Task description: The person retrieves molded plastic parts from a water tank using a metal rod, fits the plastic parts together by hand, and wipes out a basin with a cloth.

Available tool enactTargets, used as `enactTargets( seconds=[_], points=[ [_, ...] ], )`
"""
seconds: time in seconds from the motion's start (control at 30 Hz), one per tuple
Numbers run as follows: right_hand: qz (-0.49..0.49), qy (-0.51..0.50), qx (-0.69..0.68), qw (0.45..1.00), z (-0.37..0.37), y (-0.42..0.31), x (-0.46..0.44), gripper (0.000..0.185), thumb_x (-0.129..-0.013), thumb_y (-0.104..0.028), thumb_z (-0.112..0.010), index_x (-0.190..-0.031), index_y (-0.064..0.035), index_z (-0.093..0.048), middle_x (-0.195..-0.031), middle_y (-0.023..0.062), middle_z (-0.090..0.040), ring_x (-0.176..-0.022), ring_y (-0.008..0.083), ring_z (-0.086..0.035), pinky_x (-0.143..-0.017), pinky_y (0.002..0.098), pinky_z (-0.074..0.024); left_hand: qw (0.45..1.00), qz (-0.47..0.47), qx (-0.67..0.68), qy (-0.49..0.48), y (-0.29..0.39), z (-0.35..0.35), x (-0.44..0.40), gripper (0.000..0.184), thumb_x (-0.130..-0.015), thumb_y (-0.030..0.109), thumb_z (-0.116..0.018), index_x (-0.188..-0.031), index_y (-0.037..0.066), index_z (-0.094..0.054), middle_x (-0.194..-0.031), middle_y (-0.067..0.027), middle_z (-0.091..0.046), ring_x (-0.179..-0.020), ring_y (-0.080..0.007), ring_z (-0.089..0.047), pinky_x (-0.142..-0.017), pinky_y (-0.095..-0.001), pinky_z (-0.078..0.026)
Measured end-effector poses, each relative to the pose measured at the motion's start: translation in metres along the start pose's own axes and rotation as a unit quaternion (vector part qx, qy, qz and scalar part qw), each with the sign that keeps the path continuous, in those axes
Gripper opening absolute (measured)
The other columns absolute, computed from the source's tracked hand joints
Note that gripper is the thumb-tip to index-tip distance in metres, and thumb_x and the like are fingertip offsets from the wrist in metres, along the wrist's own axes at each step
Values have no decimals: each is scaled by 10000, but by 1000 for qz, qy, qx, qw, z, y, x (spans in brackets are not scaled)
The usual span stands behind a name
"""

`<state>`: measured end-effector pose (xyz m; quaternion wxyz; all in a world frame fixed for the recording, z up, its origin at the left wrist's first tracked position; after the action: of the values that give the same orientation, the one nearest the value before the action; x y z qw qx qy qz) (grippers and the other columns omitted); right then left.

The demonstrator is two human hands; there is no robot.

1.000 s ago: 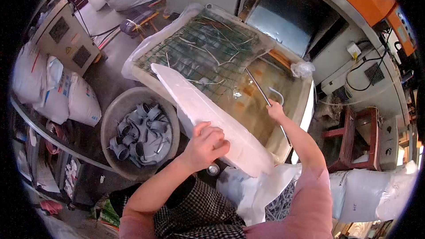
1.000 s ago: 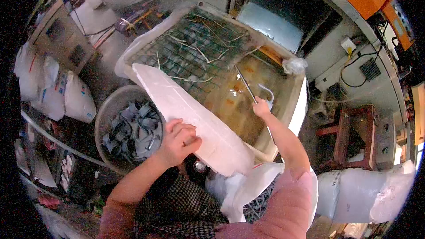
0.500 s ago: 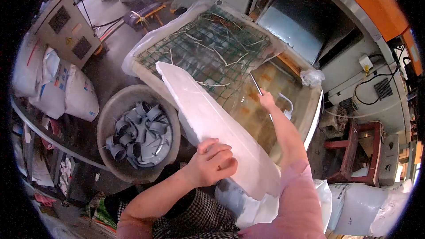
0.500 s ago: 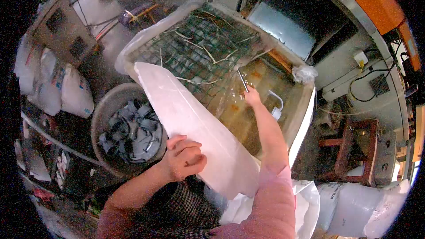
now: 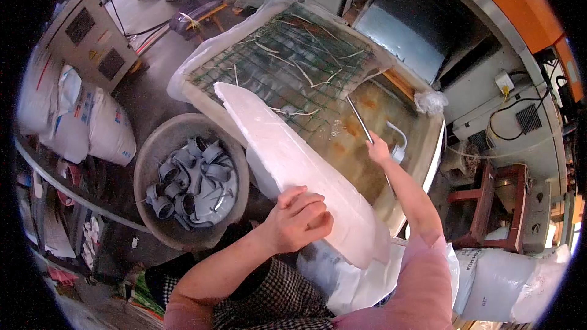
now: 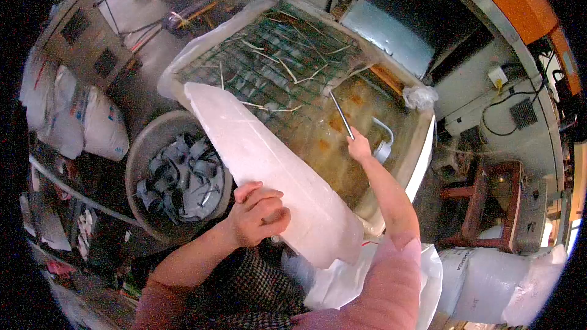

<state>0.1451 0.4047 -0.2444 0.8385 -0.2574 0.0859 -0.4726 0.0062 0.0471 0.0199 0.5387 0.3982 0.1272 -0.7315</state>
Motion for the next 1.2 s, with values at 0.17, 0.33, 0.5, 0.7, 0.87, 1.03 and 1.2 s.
enactTargets(
  seconds=[0.17,0.33,0.5,0.7,0.87,1.03,1.2],
  points=[
    [-27,-10,64,998,8,-33,-24,428,-858,-192,-557,-1271,-120,-477,-1084,220,-594,-1002,384,-565,-849,454,-451,1000,-10,-6,-4,3,-1,-1,111,-669,141,-608,-779,153,-604,-871,-9,-517,-917,-162,-548,-941,-378,-327],
    [-30,-80,170,982,63,-33,-3,437,-885,-287,-510,-1310,-212,-440,-1055,149,-624,-964,337,-597,-837,440,-482,1000,-8,-19,-20,5,-1,-3,142,-666,136,-595,-808,145,-598,-864,-16,-514,-926,-178,-549,-935,-400,-329],
    [-17,-88,243,966,211,-26,104,379,-899,-322,-481,-1274,-276,-501,-1047,117,-634,-964,319,-602,-838,421,-486,999,-18,-25,-32,12,-2,1,157,-671,132,-617,-827,128,-637,-840,-22,-533,-916,-205,-562,-901,-442,-341],
    [-151,-88,269,947,374,-55,256,349,-853,-250,-534,-1200,-262,-577,-1061,139,-631,-924,320,-614,-830,404,-486,998,-37,-48,-21,26,0,-6,161,-713,158,-530,-844,97,-601,-850,-42,-495,-866,-209,-526,-918,-442,-318],
    [-111,-36,315,942,436,-55,340,366,-798,-192,-562,-1159,-230,-608,-948,169,-650,-852,330,-630,-776,403,-493,998,-33,-47,6,36,-2,-11,172,-644,49,-592,-805,107,-575,-806,-52,-463,-840,-217,-509,-899,-446,-329],
    [-165,-54,305,936,455,-45,381,325,-782,-178,-597,-1100,-123,-637,-957,201,-638,-837,331,-633,-764,381,-487,997,-27,-64,-12,43,2,-9,236,-599,50,-658,-821,93,-592,-824,-61,-492,-861,-247,-523,-892,-446,-335],
    [-142,-93,250,953,419,-22,376,323,-771,-165,-594,-1084,-109,-644,-933,202,-644,-836,312,-644,-770,365,-490,997,-21,-73,-8,46,2,-8,238,-593,42,-663,-812,95,-585,-820,-59,-485,-853,-248,-517,-890,-438,-328]
  ],
)
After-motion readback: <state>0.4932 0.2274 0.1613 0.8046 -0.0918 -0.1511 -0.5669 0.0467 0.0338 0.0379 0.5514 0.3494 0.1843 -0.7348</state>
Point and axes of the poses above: each hand's wrist, its own x-axis away from the middle knuckle, its own z-axis out of the back of the hand, y = z × x, the point moved 5 cm from there along -x, towards the middle knuckle
